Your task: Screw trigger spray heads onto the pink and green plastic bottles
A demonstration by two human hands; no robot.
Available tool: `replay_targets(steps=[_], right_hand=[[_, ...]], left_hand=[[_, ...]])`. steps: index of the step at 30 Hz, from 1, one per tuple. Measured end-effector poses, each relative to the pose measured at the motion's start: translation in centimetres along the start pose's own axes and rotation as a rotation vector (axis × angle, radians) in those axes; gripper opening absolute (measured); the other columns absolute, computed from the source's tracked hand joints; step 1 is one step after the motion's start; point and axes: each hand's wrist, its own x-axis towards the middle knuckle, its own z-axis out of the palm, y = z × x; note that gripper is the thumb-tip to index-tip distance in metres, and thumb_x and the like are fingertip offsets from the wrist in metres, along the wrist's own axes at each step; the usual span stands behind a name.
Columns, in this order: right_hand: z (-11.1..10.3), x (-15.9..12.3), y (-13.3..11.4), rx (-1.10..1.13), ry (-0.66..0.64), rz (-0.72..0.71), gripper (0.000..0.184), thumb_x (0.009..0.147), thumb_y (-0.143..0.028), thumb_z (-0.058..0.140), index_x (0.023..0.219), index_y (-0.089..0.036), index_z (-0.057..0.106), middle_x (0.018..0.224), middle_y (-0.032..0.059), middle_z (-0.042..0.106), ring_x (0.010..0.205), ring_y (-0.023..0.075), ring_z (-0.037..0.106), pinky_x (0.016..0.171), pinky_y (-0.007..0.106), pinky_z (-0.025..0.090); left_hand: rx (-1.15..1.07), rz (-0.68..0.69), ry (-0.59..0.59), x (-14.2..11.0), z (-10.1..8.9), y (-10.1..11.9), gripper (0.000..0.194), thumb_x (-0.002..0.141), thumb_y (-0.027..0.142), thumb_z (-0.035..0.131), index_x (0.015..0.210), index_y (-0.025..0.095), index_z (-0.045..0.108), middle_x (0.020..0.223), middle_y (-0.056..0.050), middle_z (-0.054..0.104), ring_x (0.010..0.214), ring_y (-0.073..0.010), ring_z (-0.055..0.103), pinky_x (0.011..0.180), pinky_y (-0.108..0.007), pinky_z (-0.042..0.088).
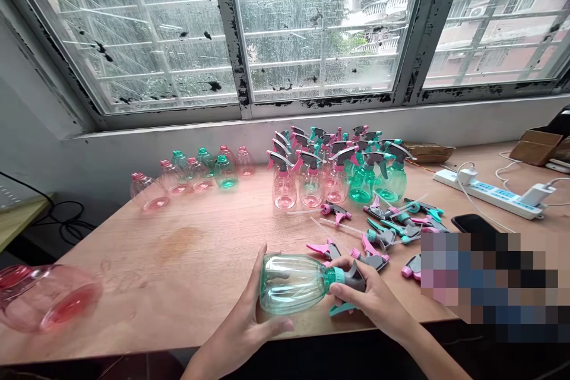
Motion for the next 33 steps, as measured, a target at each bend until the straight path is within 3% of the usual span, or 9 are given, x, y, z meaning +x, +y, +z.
replay_targets(steps=[4,12,17,23,29,33], right_hand=[[0.0,-0.1,0.1,-0.031,0.003,0.002,0.039,0.081,-0.044,0.082,0.106,-0.019,0.065,0.07,-0.0035,0.068,0.067,0.018,0.065,0.068,0.032,0.055],[-0.1,-0.2,0.2,-0.036,-0.042,0.016,0.04,0.084,-0.043,0.08,0.112,-0.019,0.064,0.075,-0.0028,0.07,0.074,0.0192,0.069,0.07,0.03,0.056],[-0.1,-0.3,0.3,0.015,-0.054,0.02,0.038,0.083,-0.044,0.08,0.104,-0.018,0.062,0.069,-0.0006,0.075,0.069,0.0206,0.072,0.068,0.033,0.059],[0.1,-0.2,0.3,0.055,-0.047,0.037,0.037,0.08,-0.045,0.083,0.095,-0.018,0.062,0.068,0.0009,0.077,0.063,0.0207,0.072,0.063,0.032,0.06],[0.2,-0.1,0.4,0.057,-0.042,0.05,0.036,0.08,-0.048,0.081,0.088,-0.018,0.062,0.071,0.0051,0.081,0.063,0.0221,0.073,0.063,0.033,0.059],[0.1,-0.1,0.4,0.033,-0.049,0.052,0.037,0.084,-0.051,0.077,0.081,-0.017,0.063,0.066,0.0063,0.08,0.063,0.0228,0.073,0.063,0.033,0.058]], left_hand=[[-0.02,0.017,0.021,-0.2,0.2,0.3,0.109,0.088,0.047,0.074,0.16,0.036,-0.008,0.17,-0.007,0.016,0.155,-0.0332,0.018,0.127,-0.052,0.014],[-0.046,-0.004,0.032,-0.2,0.2,0.2,0.105,0.088,0.052,0.071,0.161,0.033,-0.002,0.162,-0.011,0.036,0.147,-0.0339,0.035,0.124,-0.051,0.023],[-0.001,0.035,0.048,-0.1,0.0,-0.1,0.103,0.088,0.044,0.075,0.161,0.037,0.002,0.167,-0.007,0.024,0.151,-0.0333,0.027,0.126,-0.05,0.019],[0.051,0.061,0.09,0.0,0.0,-0.7,0.093,0.092,0.044,0.069,0.16,0.039,0.005,0.167,-0.007,0.025,0.147,-0.034,0.037,0.125,-0.05,0.022],[0.075,0.071,0.049,-0.1,-0.1,-0.5,0.11,0.084,0.044,0.078,0.16,0.039,-0.002,0.171,-0.006,0.013,0.154,-0.0345,0.021,0.127,-0.052,0.012],[0.021,0.089,0.019,-0.3,-0.2,-0.3,0.101,0.087,0.052,0.072,0.161,0.035,0.005,0.171,-0.007,0.01,0.156,-0.0337,0.012,0.127,-0.051,0.01]])
